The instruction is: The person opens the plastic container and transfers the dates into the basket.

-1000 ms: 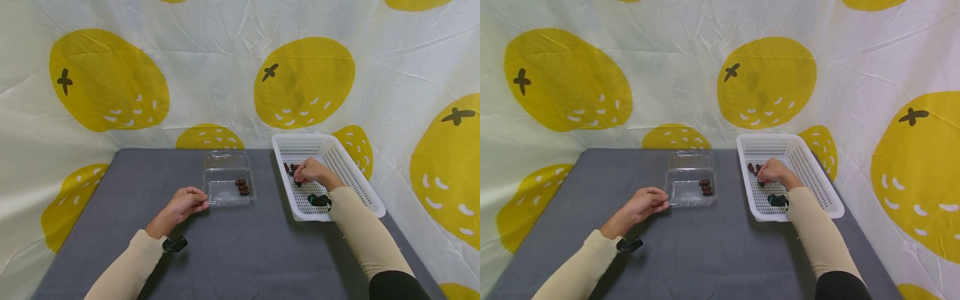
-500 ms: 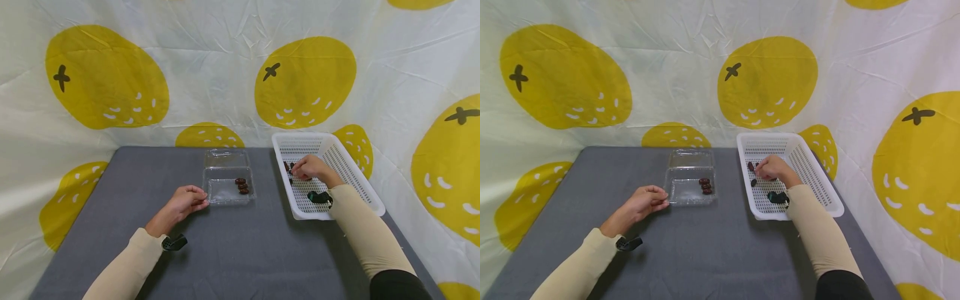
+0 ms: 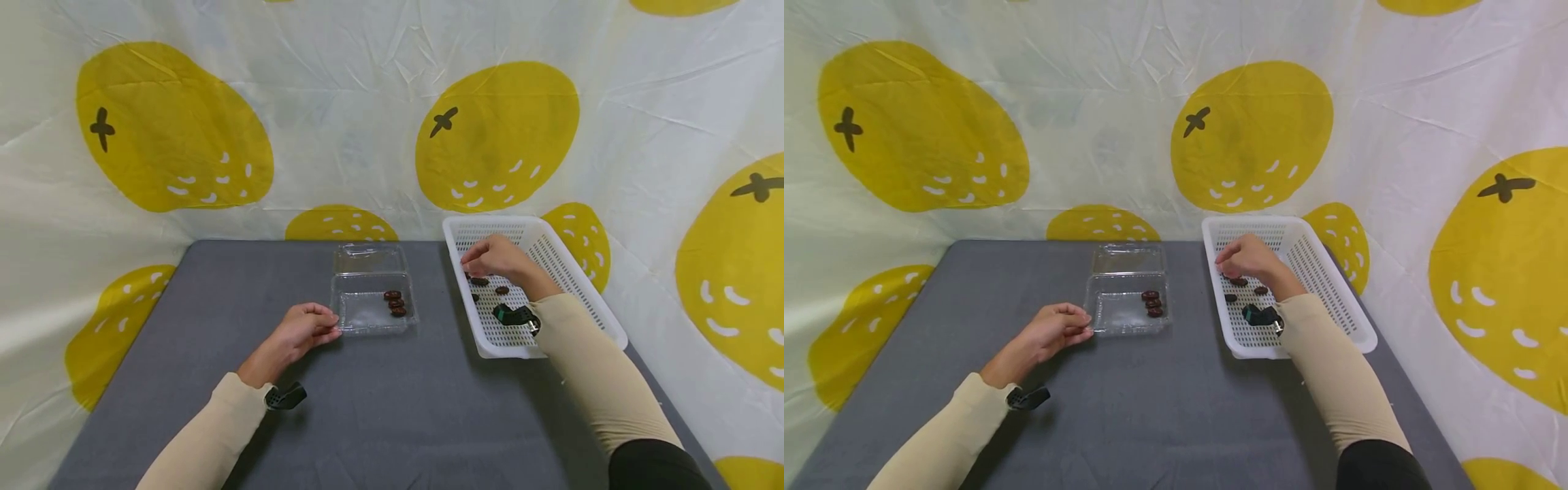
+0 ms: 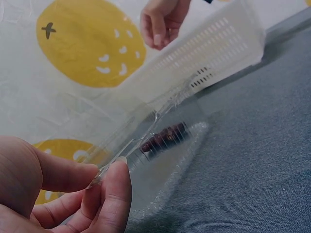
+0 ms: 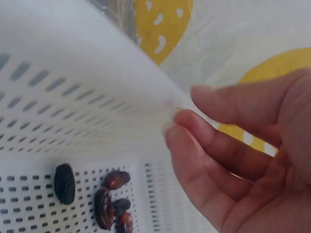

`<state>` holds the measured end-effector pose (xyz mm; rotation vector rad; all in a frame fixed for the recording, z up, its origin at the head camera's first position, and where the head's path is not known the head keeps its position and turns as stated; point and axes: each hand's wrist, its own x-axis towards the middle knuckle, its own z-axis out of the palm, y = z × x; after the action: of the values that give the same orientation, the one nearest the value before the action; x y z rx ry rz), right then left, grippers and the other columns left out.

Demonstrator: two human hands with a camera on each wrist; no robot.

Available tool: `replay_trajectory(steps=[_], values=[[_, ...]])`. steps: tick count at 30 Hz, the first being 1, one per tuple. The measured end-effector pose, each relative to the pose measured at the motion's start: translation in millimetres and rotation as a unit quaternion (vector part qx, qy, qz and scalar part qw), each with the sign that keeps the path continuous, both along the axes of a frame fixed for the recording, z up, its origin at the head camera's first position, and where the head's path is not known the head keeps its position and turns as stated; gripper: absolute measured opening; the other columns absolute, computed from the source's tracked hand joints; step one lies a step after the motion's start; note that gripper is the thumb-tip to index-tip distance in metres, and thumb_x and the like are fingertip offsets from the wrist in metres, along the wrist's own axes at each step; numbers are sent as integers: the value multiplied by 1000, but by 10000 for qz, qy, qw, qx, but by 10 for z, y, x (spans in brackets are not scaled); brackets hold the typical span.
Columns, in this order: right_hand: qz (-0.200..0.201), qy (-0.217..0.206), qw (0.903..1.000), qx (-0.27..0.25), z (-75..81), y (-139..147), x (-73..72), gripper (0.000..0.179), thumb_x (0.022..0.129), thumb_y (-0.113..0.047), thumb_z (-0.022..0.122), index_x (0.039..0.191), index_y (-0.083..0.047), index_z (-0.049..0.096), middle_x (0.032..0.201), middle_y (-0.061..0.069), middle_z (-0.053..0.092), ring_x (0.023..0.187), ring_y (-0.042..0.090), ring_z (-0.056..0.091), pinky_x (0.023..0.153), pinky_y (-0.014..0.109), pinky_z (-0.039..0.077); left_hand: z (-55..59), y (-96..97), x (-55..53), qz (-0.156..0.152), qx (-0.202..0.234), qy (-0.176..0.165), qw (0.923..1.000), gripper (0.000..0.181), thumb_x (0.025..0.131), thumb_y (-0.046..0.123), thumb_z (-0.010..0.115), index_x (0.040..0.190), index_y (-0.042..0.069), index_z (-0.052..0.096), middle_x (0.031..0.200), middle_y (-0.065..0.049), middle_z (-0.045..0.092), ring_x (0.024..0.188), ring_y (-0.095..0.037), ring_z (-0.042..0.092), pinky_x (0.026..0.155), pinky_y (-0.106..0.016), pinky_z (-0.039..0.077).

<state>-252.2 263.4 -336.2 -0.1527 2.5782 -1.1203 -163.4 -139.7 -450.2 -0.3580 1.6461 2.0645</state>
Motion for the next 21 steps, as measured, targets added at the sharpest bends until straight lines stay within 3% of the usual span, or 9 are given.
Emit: replay_trajectory(steps=[9,14,18,21], values=[[-72,111,9993,-340,66,-133,28,27,92,-7,76,115,7,74,97,11,77,83,17,70,76,24,62,-4,5,8,76,9,-29,10000,8,99,-4,65,97,3,62,88,-7,66,70,-14,71,70,-26,66],[128,146,9987,-462,57,-265,43,25,91,-4,76,113,7,74,95,9,78,81,14,72,81,33,65,-1,11,18,60,20,-17,10000,10,99,-5,65,95,4,62,87,-7,66,71,-15,71,71,-27,66],[386,179,9988,-258,32,-395,55,24,92,-7,76,113,4,75,103,13,79,82,14,73,88,42,65,-17,0,18,57,20,-5,10000,7,98,-3,67,98,3,62,89,-7,67,72,-15,71,72,-27,66],[567,181,9981,-159,-3,-506,77,22,92,-8,77,112,2,76,106,16,79,83,15,73,86,40,65,-33,2,20,65,40,12,10000,7,98,-3,67,97,3,62,88,-7,67,71,-14,71,71,-27,66]])
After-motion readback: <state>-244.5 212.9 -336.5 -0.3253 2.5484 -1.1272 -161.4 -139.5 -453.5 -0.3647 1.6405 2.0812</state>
